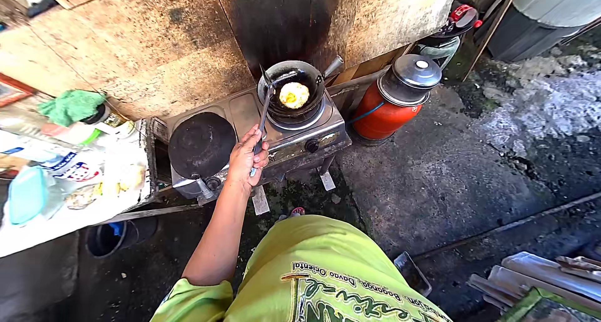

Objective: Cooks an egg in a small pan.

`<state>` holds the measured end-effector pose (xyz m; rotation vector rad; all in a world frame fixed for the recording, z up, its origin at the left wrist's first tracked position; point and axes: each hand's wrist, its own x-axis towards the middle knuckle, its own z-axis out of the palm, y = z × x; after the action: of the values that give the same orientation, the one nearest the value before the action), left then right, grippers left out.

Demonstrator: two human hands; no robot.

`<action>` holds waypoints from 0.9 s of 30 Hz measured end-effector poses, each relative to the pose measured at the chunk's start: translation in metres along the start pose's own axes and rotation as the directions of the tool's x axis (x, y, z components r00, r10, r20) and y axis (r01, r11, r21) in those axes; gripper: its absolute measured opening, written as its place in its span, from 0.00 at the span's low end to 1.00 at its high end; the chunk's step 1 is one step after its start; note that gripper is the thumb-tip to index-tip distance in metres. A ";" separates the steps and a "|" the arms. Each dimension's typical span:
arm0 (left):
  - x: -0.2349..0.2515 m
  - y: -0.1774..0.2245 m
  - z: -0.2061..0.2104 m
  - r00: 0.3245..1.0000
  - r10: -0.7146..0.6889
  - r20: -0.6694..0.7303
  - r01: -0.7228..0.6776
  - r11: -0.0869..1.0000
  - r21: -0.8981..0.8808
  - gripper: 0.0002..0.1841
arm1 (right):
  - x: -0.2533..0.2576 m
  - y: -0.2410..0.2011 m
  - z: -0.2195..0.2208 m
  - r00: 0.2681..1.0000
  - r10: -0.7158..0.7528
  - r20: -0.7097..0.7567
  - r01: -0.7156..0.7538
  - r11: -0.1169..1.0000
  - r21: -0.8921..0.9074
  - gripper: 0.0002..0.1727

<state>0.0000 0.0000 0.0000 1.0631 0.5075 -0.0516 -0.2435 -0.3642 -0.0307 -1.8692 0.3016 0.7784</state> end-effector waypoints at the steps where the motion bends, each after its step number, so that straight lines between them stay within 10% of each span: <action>1: 0.000 -0.001 -0.002 1.000 -0.015 -0.005 0.015 1.000 -0.024 0.16 | 0.026 0.002 -0.001 0.989 0.146 0.028 -0.135 0.963 -0.233 0.18; 3: 0.000 -0.002 -0.007 0.999 -0.050 -0.013 0.049 0.996 -0.069 0.14 | 0.094 0.017 -0.008 0.816 0.536 0.217 -0.349 0.755 -0.556 0.25; 6: 0.001 -0.004 -0.014 0.996 -0.091 -0.011 0.087 0.983 -0.164 0.13 | 0.166 0.133 -0.006 0.918 0.385 0.100 -0.259 0.769 -0.585 0.25; 18: -0.005 -0.005 -0.039 0.983 -0.156 0.099 0.184 0.882 -0.433 0.11 | 0.184 0.210 -0.004 0.900 0.410 0.150 -0.208 0.705 -0.678 0.26; 23: -0.004 -0.008 -0.039 0.977 -0.178 0.116 0.212 0.852 -0.479 0.11 | 0.116 0.091 0.007 0.852 0.476 0.217 -0.236 0.720 -0.652 0.24; 27: -0.006 -0.007 -0.037 0.974 -0.188 0.124 0.225 0.838 -0.497 0.11 | 0.112 0.093 0.003 0.856 0.464 0.227 -0.227 0.733 -0.642 0.24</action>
<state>-0.0206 0.0262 -0.0175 0.4797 0.5328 -0.1382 -0.2091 -0.3856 -0.1708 -2.2109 0.1748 1.6326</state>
